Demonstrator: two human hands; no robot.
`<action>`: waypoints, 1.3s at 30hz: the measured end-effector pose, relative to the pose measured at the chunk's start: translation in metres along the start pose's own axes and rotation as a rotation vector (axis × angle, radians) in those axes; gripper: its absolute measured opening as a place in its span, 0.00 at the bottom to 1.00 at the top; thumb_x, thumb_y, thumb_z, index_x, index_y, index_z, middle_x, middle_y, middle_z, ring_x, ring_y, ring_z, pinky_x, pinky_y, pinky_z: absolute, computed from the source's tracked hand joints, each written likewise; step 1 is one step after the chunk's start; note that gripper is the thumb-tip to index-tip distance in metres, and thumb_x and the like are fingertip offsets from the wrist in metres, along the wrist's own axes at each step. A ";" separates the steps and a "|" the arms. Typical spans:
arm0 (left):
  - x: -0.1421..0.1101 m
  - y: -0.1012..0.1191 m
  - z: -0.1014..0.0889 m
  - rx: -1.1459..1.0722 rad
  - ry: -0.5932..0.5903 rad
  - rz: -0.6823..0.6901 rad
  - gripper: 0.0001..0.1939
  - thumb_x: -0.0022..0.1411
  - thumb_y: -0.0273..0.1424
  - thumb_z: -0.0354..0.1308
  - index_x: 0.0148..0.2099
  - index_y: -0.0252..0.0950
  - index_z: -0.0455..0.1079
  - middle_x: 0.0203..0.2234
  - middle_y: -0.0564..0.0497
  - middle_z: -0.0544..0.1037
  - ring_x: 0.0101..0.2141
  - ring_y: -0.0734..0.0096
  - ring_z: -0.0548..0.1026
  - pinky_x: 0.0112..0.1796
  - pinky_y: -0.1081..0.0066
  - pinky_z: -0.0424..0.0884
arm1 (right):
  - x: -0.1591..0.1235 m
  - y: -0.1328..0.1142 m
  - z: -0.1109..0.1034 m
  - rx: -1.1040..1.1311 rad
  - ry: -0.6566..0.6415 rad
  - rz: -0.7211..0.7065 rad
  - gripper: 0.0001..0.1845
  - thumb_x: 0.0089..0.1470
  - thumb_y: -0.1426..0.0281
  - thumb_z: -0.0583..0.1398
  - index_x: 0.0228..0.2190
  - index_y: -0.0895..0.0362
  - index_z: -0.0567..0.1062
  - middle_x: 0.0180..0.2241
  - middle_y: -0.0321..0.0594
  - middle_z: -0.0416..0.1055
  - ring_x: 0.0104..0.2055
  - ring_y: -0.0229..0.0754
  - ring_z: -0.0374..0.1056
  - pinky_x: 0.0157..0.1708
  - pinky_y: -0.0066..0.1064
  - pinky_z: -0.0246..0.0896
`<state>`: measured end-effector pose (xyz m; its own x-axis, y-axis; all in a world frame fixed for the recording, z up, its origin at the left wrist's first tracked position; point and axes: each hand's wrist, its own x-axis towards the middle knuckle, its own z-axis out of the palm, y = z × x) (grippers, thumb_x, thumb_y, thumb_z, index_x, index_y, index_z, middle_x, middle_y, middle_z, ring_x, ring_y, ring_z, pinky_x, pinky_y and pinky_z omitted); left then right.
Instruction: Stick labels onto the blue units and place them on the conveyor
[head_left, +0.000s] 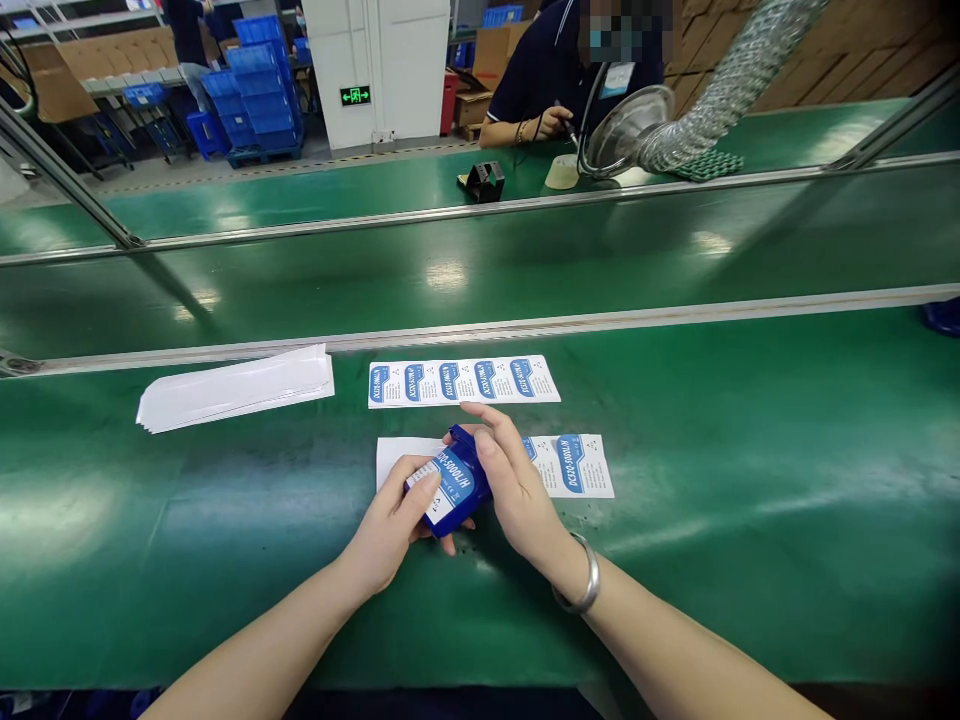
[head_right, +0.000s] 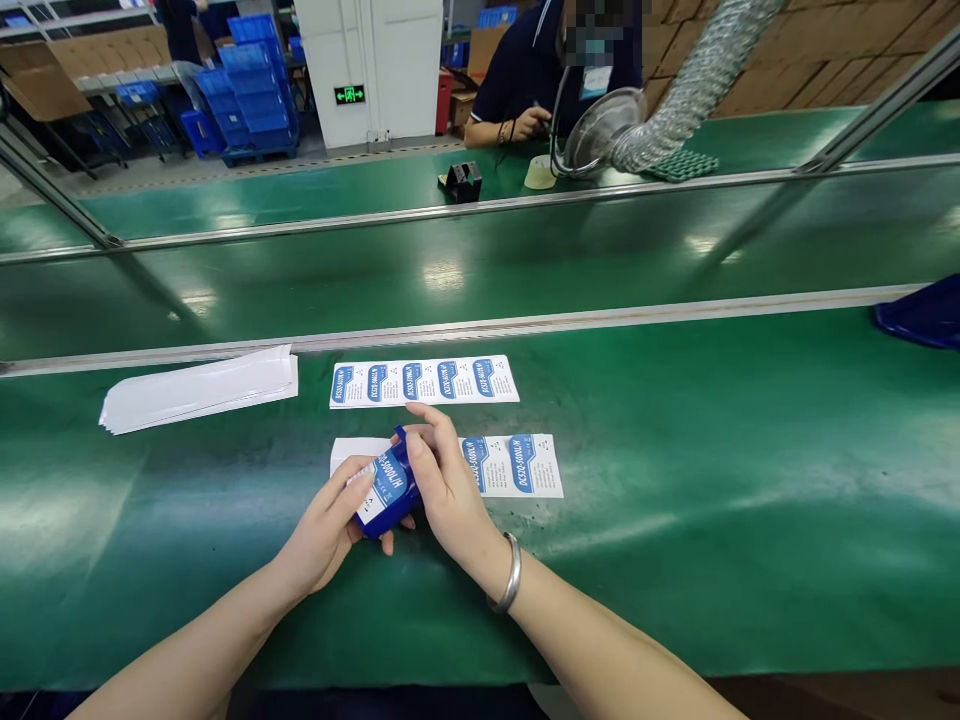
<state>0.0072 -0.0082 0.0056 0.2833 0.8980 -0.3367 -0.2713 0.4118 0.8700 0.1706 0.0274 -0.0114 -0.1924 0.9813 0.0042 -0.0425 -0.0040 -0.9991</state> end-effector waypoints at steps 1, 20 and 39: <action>0.000 -0.001 0.000 0.062 -0.003 0.018 0.23 0.68 0.45 0.56 0.56 0.35 0.62 0.41 0.43 0.76 0.37 0.60 0.79 0.29 0.67 0.75 | 0.001 0.001 0.000 -0.005 0.009 -0.002 0.26 0.69 0.47 0.51 0.59 0.48 0.63 0.47 0.43 0.71 0.42 0.49 0.72 0.38 0.40 0.71; 0.007 0.007 -0.017 -0.374 0.074 -0.167 0.11 0.59 0.35 0.68 0.42 0.34 0.79 0.37 0.47 0.78 0.37 0.68 0.76 0.36 0.71 0.71 | 0.001 0.002 -0.010 -0.311 -0.247 -0.741 0.32 0.67 0.48 0.52 0.65 0.49 0.57 0.53 0.50 0.64 0.53 0.61 0.62 0.51 0.59 0.62; -0.006 -0.001 -0.004 0.262 0.114 0.202 0.34 0.50 0.34 0.75 0.57 0.43 0.67 0.49 0.46 0.75 0.45 0.58 0.75 0.42 0.63 0.72 | -0.007 0.010 -0.004 -0.231 -0.066 -0.447 0.27 0.69 0.51 0.49 0.63 0.50 0.59 0.53 0.48 0.64 0.54 0.57 0.64 0.53 0.53 0.64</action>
<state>0.0024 -0.0134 0.0059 0.1394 0.9748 -0.1740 -0.0613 0.1839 0.9810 0.1750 0.0215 -0.0218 -0.2666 0.8632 0.4287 0.0822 0.4636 -0.8822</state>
